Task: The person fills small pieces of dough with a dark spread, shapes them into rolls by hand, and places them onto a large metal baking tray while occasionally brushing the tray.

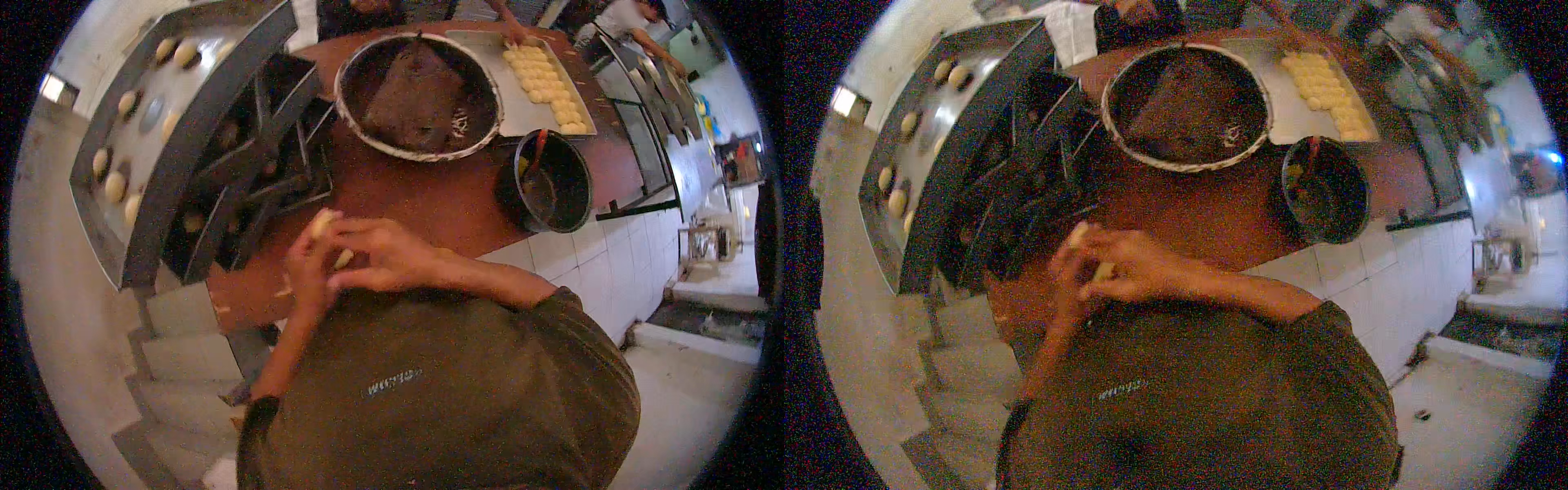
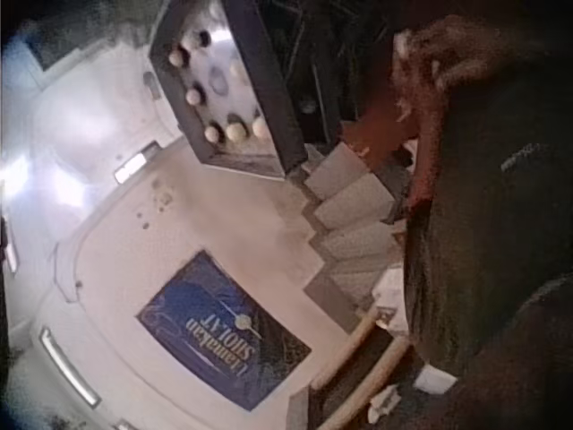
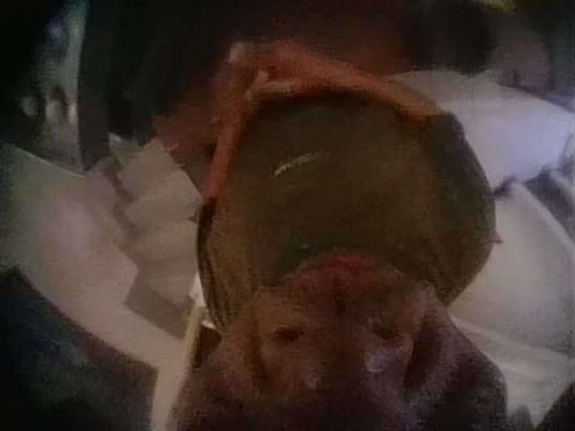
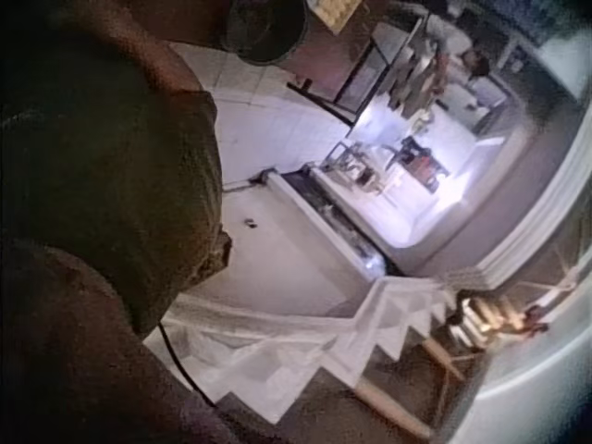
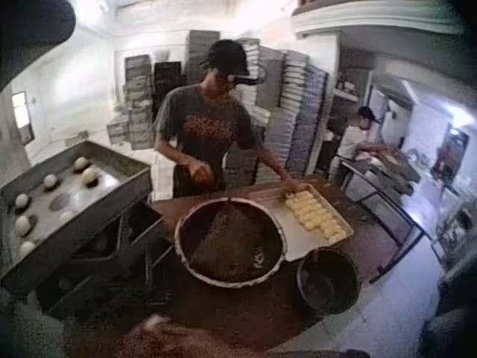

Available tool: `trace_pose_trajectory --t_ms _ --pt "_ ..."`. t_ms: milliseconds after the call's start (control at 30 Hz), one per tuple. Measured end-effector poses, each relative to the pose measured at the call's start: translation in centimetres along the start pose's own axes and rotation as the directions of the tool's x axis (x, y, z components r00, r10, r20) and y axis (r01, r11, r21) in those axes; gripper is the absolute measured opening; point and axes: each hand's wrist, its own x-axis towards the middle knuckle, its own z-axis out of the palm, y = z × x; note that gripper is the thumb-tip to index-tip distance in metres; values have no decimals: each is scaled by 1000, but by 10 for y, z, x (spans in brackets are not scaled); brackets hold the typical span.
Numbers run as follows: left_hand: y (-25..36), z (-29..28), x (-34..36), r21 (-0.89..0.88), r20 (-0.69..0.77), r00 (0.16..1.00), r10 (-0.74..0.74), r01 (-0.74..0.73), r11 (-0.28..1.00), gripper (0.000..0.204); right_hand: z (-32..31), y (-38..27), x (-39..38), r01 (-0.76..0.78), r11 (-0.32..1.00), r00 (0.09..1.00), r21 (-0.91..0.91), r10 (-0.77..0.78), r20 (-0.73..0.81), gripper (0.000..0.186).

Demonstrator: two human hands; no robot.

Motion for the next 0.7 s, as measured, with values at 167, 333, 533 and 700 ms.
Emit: trace_pose_trajectory --t_ms 167,333,533,700 --pt "13 -12 -41 792 -30 991 127 -54 608 51 -156 48 -16 -334 402 941 -853 89 -327 19" --pt "-69 -130 -34 913 394 769 504 -391 -118 54 -168 169 18 -213 388 873 -897 488 4 21" --pt "-103 -162 -28 897 84 946 312 -208 391 40 -184 140 37 -217 458 874 -862 484 38 25" --pt "-81 -146 -38 795 -102 970 219 -53 604 40 -223 219 56 -395 394 917 -830 222 -331 26"
